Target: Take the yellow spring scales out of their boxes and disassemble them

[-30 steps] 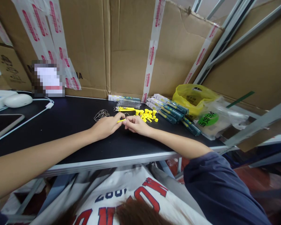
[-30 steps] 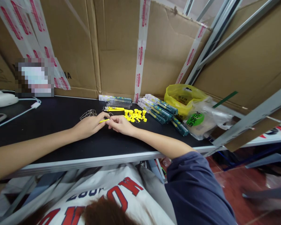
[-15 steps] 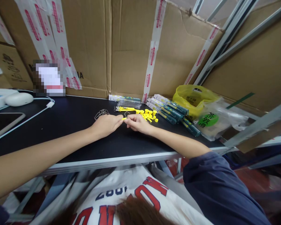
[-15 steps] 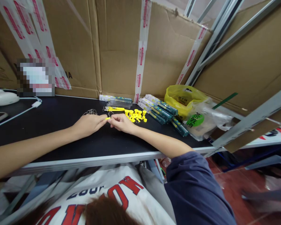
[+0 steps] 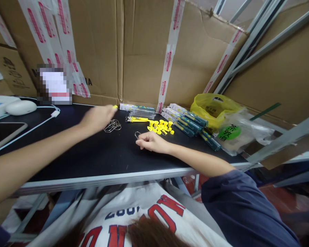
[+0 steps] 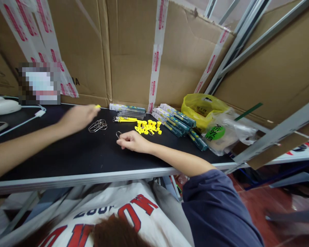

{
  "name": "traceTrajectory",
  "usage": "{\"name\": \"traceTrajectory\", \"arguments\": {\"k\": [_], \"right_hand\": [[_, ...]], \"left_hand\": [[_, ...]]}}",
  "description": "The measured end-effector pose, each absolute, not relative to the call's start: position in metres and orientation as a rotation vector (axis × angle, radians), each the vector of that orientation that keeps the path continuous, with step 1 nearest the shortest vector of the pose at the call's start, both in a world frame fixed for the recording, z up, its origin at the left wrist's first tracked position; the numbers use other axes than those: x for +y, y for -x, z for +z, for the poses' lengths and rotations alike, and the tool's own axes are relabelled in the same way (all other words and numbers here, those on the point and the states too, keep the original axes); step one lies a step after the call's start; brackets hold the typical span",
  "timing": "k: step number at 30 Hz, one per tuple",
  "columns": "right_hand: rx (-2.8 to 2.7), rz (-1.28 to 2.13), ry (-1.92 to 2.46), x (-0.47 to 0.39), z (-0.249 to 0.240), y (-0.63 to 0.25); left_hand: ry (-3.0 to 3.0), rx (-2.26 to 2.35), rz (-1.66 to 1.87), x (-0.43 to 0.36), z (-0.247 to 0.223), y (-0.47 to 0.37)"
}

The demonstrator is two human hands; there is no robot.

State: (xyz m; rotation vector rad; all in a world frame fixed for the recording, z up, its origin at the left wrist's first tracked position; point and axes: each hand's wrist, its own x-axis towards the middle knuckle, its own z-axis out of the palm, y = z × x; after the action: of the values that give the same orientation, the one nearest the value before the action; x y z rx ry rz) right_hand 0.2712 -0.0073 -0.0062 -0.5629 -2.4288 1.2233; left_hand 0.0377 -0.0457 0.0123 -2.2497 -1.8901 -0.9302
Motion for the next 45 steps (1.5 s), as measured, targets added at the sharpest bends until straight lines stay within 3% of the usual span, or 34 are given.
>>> {"name": "traceTrajectory", "arguments": {"k": [2, 8, 19, 31, 35, 41, 45], "right_hand": [[-2.402, 1.170, 0.561, -0.008, -0.003, -0.273], [-2.345, 1.122, 0.600, 0.010, -0.006, -0.272], [-2.619, 0.624, 0.665, 0.058, -0.008, -0.207], [-2.620, 0.445, 0.753, 0.068, -0.016, -0.175], [-2.520, 0.590, 0.624, 0.060, -0.011, -0.197], [-2.388, 1.088, 0.282, 0.019, -0.009, -0.248], [-2.394, 1.060, 0.404, 0.001, -0.015, -0.262]], "left_hand": [[2.053, -1.881, -0.889, -0.044, 0.020, -0.023], [2.237, -1.810, -0.887, -0.036, 0.001, -0.028], [2.501, -1.988, -1.832, -0.031, -0.013, -0.035], [2.603, -2.047, -1.967, -0.032, -0.013, -0.043], [2.731, -2.058, -1.857, -0.032, -0.015, -0.045], [2.986, -1.875, -1.306, -0.039, -0.019, -0.053], [3.036, -1.732, -1.041, -0.044, -0.022, -0.060]]}}
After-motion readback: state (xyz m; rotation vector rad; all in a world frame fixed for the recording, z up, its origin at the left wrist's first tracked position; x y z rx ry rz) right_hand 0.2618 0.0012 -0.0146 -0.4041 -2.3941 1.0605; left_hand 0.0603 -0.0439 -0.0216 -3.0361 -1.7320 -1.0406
